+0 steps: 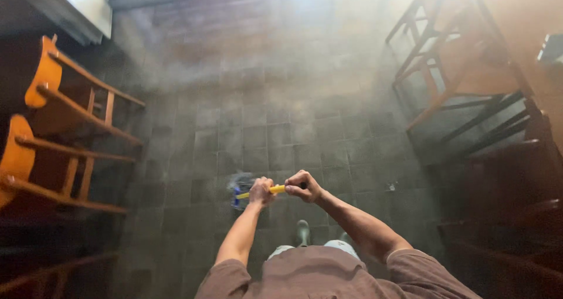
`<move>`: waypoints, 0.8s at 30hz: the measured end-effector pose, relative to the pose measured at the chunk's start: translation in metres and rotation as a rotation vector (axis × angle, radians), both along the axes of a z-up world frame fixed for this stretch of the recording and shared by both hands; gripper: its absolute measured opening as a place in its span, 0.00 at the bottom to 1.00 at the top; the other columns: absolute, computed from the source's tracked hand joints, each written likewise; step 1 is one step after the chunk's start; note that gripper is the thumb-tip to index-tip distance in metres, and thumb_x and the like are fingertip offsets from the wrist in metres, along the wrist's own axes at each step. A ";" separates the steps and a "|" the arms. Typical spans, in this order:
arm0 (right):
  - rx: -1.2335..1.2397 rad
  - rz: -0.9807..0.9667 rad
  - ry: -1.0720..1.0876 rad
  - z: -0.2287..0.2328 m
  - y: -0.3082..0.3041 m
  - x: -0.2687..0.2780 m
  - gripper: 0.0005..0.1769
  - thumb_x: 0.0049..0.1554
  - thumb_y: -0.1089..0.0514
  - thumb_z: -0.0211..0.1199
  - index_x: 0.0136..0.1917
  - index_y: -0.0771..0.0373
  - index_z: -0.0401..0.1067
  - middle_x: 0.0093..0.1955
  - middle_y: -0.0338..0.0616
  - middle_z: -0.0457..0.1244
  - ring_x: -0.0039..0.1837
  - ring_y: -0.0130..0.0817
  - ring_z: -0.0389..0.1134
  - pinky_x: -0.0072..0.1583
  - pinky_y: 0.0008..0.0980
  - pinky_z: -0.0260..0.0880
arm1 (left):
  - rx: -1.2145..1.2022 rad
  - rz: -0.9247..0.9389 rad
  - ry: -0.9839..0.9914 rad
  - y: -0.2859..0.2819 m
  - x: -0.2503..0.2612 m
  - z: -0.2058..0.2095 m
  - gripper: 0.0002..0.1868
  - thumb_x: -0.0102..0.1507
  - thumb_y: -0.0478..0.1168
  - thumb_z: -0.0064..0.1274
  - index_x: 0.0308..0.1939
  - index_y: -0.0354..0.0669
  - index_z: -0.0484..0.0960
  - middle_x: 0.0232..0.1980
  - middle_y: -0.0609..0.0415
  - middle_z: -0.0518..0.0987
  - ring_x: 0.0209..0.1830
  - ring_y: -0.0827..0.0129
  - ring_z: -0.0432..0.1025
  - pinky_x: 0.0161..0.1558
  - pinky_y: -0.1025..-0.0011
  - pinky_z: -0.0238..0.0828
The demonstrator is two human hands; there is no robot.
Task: Mopping a tiled floor in a dining area.
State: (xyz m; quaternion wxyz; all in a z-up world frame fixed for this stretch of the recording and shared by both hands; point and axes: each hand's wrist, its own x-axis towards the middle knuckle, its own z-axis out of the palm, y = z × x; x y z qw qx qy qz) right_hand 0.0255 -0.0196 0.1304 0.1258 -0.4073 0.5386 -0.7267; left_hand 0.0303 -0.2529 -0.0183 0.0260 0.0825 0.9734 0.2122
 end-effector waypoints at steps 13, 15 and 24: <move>0.345 -0.174 -0.029 0.011 0.125 0.065 0.14 0.59 0.62 0.59 0.32 0.66 0.67 0.25 0.37 0.50 0.28 0.26 0.47 0.31 0.34 0.51 | 0.098 -0.121 -0.281 0.143 0.022 -0.026 0.15 0.61 0.51 0.63 0.38 0.48 0.78 0.47 0.47 0.72 0.46 0.49 0.76 0.47 0.51 0.74; 0.324 -0.269 0.131 0.018 0.162 0.079 0.19 0.59 0.64 0.59 0.29 0.65 0.58 0.26 0.38 0.49 0.28 0.27 0.48 0.33 0.35 0.51 | 0.249 -0.217 -0.208 0.190 0.026 -0.014 0.13 0.55 0.49 0.65 0.35 0.48 0.81 0.46 0.46 0.73 0.46 0.48 0.75 0.46 0.52 0.74; 0.320 -0.538 0.211 0.014 0.233 0.129 0.18 0.54 0.64 0.59 0.27 0.64 0.56 0.25 0.39 0.48 0.29 0.27 0.48 0.33 0.35 0.52 | 0.486 -0.518 -0.195 0.347 0.041 -0.045 0.12 0.58 0.45 0.60 0.45 0.52 0.83 0.50 0.48 0.80 0.54 0.50 0.76 0.53 0.56 0.74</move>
